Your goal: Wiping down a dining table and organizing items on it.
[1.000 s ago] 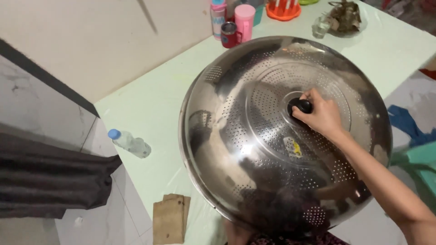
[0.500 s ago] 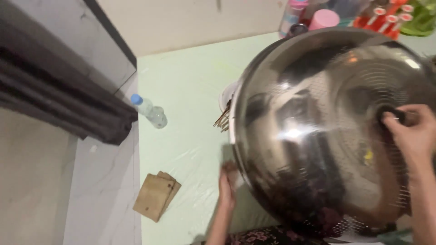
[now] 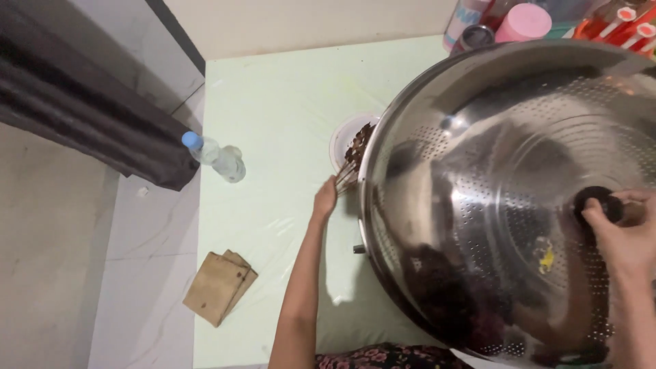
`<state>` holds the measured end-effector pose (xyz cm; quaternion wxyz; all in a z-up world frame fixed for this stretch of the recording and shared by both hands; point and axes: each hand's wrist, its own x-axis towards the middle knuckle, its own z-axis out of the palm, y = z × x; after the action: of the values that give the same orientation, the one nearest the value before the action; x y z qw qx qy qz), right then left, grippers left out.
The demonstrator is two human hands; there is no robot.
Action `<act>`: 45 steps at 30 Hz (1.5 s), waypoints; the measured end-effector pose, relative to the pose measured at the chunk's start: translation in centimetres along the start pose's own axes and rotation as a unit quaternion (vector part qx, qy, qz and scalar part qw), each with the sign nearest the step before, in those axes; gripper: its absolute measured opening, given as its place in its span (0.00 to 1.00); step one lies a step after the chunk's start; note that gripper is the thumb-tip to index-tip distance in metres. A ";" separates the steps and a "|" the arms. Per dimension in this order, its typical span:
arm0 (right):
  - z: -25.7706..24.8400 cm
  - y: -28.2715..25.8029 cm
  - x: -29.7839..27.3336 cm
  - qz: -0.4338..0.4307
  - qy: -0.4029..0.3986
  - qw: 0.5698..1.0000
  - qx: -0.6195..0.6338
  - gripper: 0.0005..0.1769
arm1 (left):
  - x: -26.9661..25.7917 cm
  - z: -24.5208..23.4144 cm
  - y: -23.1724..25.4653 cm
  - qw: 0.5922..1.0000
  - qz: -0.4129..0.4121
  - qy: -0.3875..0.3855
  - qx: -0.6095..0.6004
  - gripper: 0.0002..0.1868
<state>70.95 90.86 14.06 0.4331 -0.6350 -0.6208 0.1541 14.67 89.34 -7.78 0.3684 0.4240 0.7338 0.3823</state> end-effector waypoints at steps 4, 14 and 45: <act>1.9 -3.7 0.2 -0.070 0.005 0.992 -0.101 0.18 | -2.1 2.6 -0.7 0.975 -0.147 -0.088 -0.140 0.43; 9.5 -9.9 1.3 -0.076 -0.021 0.995 -0.066 0.21 | -10.4 -1.4 0.3 0.809 -0.161 -0.031 -0.565 0.27; 20.1 -11.7 -7.1 -0.095 -0.119 0.986 -0.069 0.38 | -27.3 -4.7 -16.0 0.876 -0.138 -0.012 -0.462 0.29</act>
<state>47.27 89.82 8.69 0.3237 -0.5787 -0.7347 0.1435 15.26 57.91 -13.83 0.5802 0.1043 0.5206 0.6177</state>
